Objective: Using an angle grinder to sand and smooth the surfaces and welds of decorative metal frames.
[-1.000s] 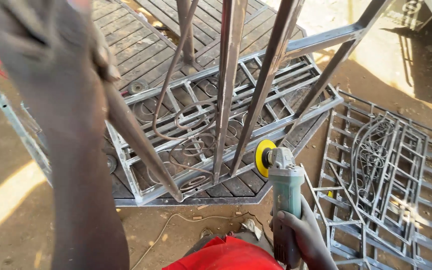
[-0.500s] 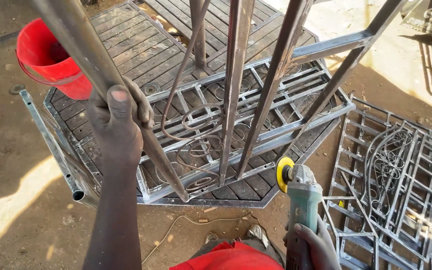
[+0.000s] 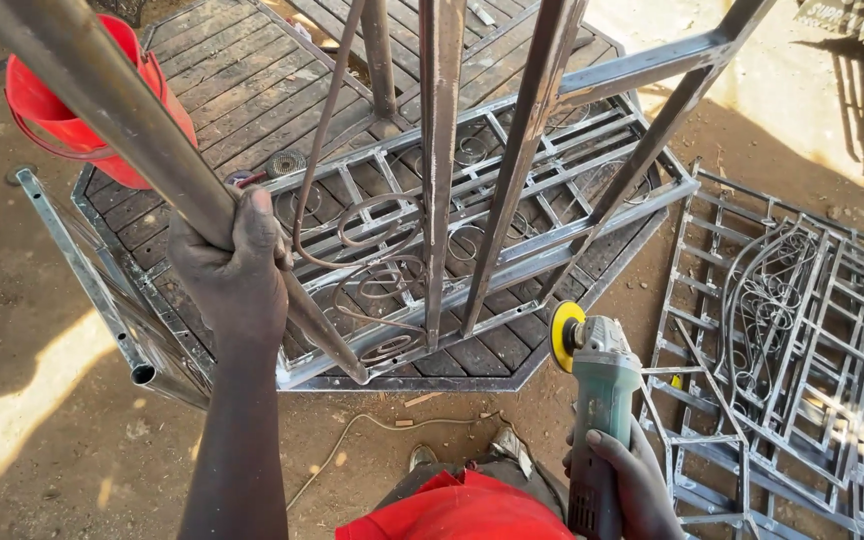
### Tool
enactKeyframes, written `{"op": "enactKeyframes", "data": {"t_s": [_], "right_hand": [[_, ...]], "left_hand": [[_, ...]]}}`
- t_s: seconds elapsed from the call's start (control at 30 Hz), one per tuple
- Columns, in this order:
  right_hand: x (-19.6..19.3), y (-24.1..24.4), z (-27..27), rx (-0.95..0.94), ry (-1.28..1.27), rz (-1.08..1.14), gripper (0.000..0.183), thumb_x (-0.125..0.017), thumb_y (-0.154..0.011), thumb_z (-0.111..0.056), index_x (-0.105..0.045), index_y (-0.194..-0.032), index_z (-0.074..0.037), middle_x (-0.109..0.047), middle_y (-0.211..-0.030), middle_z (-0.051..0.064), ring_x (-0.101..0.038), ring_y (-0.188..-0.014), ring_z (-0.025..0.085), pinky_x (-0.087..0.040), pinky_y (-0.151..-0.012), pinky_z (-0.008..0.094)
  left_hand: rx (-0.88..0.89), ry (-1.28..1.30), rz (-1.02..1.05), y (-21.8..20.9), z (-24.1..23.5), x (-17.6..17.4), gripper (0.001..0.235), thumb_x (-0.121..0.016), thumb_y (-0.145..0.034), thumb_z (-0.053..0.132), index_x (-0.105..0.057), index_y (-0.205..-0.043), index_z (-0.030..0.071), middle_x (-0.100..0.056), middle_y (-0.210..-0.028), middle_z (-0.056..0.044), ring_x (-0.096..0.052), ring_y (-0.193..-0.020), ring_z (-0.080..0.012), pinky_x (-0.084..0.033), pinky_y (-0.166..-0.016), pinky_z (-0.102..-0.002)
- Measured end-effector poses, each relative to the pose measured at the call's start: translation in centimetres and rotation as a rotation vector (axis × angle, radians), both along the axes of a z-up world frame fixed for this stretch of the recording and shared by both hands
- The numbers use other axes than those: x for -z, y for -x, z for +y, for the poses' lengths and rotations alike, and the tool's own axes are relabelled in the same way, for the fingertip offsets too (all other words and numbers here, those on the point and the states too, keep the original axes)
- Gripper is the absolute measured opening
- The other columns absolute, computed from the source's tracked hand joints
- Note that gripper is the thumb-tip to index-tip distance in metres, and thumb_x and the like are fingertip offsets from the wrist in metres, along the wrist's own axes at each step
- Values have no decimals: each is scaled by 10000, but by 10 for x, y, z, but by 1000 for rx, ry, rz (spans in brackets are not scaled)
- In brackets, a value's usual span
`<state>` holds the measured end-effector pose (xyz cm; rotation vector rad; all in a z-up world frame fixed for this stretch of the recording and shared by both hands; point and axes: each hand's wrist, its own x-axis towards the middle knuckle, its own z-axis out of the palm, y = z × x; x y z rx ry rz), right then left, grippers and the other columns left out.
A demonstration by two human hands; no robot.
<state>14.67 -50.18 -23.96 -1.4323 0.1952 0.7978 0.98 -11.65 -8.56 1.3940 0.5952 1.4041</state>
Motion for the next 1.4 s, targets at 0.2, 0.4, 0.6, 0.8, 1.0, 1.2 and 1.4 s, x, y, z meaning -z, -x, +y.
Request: {"op": "enactKeyframes", "data": {"t_s": [0.2,0.4,0.6,0.8,1.0,1.2,1.4], "right_hand": [[-9,1,-15,62,18,11,429,-625,-830,-119,-550,-1210,65,-631,-895,296,-617,-653,425,-507,-568,513],[3,-22,-54,156,5,-7,387,-610,-867,-116,-516,-1204,49,-639,-932,295,-618,-667,422,-505,-574,513],[24,-76,-106,267,-11,6,388,-606,-902,-151,-520,-1231,35,-628,-925,287,-598,-690,399,-493,-600,501],[36,-130,-147,400,36,112,331,-609,-931,-199,-555,-1184,9,-604,-843,273,-577,-670,364,-468,-563,489],[27,-160,-168,456,77,151,325,-624,-925,-189,-516,-1174,-10,-609,-856,253,-596,-661,357,-467,-515,465],[66,-177,-182,494,85,167,380,-655,-862,-133,-553,-1187,36,-625,-848,270,-593,-620,384,-479,-516,481],[72,-194,-142,546,160,264,350,-628,-871,-86,-590,-1061,205,-598,-732,411,-591,-605,506,-474,-560,539]], "left_hand": [[-139,-48,136,-2,-10,-9,287,-709,-1083,50,-582,-827,73,-586,-646,-7,-546,-477,-63,-486,-411,-197],[-94,-350,226,-33,-10,-75,377,-734,-1123,225,-508,-892,31,-475,-674,-48,-472,-553,-119,-369,-482,-299],[-123,-421,689,-102,-54,-167,679,-849,-1393,256,-369,-919,184,-330,-788,66,-293,-750,-60,-292,-715,-321],[43,-927,1017,-206,-62,-151,428,-791,-1357,337,-652,-1041,84,-572,-733,-48,-494,-593,-177,-366,-483,-407],[398,-817,1373,-313,-73,-88,379,-602,-1105,433,-577,-1204,68,-671,-770,-171,-659,-584,-379,-551,-498,-543],[651,-742,1627,-395,-26,32,427,-568,-1070,427,-584,-1185,16,-679,-862,-149,-697,-700,-283,-623,-598,-401],[656,-532,1658,-454,67,119,418,-552,-1070,424,-629,-1219,41,-679,-860,-136,-677,-647,-264,-623,-598,-396]]}}
